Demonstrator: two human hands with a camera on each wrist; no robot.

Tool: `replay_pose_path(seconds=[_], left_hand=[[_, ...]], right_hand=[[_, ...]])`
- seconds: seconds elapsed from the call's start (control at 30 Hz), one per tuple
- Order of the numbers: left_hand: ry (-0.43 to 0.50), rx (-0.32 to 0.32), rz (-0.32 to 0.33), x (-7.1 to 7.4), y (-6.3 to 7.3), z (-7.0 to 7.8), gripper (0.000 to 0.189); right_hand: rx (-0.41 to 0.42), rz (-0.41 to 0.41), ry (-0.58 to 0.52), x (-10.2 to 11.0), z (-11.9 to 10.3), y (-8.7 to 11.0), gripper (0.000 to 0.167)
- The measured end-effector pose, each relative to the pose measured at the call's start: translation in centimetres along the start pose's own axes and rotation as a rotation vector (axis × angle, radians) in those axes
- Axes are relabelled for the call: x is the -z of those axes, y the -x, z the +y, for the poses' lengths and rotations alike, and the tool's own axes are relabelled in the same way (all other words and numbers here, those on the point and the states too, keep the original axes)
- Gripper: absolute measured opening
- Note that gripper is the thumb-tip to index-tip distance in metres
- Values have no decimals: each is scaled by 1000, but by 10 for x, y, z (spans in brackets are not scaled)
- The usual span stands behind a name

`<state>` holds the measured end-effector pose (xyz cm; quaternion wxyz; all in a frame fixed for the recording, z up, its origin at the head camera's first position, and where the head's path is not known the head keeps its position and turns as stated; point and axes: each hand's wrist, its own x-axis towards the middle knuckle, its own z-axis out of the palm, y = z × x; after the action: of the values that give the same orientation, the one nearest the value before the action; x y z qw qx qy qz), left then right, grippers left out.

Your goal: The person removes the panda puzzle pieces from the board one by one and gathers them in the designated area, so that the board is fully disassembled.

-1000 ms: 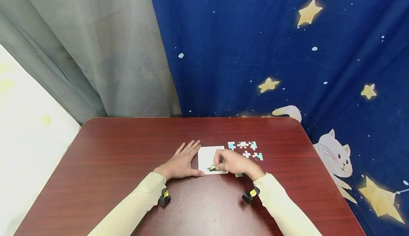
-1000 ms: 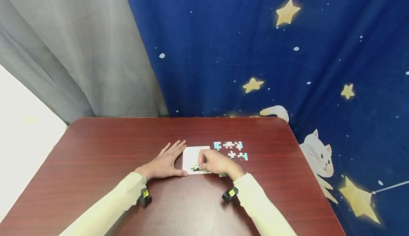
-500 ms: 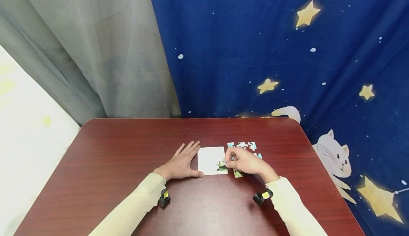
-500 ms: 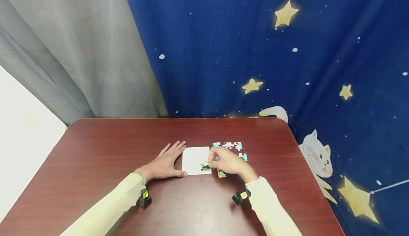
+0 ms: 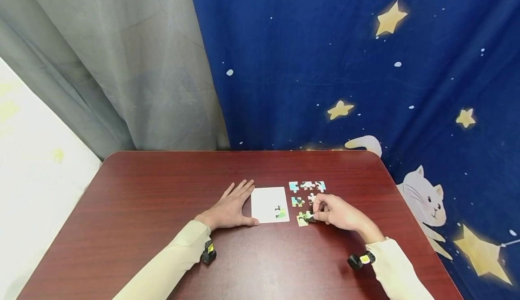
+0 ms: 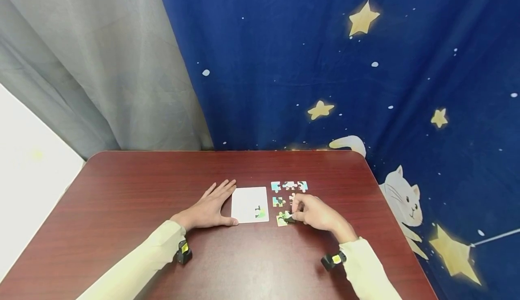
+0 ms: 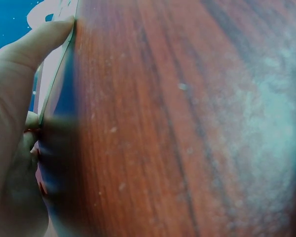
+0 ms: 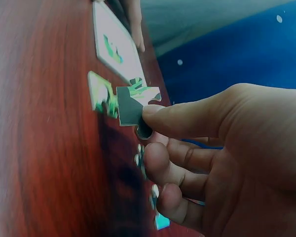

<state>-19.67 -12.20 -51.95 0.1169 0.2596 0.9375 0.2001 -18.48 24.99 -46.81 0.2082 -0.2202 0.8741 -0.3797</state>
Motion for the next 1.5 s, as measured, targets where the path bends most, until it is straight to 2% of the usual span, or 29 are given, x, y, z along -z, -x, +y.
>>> replay_pose_path(seconds=[0.3,0.53,0.87,1.13,1.5], left_hand=[[13,-13,16,0,0,0,117],[9,-9,13,-1,1,-1,117],[12,-7,3,1,2,1,117],[9,-14,7,1,0,0,116],[20,-11,4,3,0,3,115]], right_hand=[[2,0,-3,7,13,12,11],[-9,18,-28,5,20,12,10],[-52,110,127,1,24,6,13],[-71,161,154,7,17,0,11],[-6,92,134,-3,-11,-29,9]])
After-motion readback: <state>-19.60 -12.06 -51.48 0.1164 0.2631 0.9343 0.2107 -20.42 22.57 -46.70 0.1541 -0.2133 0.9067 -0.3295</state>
